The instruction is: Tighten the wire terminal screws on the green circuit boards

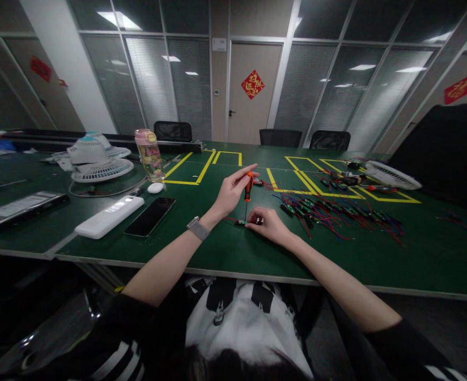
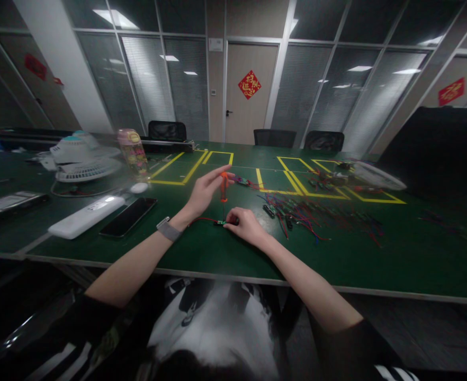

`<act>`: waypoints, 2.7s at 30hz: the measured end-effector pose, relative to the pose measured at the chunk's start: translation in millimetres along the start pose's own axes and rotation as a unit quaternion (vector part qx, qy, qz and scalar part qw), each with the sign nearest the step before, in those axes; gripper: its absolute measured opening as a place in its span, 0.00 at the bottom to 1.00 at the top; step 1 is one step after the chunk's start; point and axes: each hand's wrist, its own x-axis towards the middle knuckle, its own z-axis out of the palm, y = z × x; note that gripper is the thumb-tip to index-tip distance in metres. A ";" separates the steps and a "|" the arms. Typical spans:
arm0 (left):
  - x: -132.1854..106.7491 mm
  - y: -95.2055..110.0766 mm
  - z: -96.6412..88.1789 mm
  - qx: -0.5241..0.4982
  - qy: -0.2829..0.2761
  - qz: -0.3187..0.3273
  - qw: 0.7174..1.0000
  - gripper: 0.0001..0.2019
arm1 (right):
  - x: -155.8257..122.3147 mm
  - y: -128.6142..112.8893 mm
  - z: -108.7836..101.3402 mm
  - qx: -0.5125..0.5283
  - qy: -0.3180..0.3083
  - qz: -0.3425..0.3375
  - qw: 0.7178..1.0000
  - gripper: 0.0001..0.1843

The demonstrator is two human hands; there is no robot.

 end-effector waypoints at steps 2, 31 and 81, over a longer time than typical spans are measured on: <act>-0.6 0.1 0.4 0.012 0.015 0.002 1.000 0.15 | 0.0 0.1 0.1 0.003 0.001 0.000 1.000 0.04; -1.3 1.2 0.5 0.073 0.054 0.021 0.996 0.12 | 0.0 -0.5 -0.6 0.000 -0.007 -0.012 1.000 0.05; -0.4 -1.9 0.7 0.018 0.053 0.006 0.998 0.12 | 0.9 -2.0 -0.8 0.005 -0.006 0.010 1.000 0.05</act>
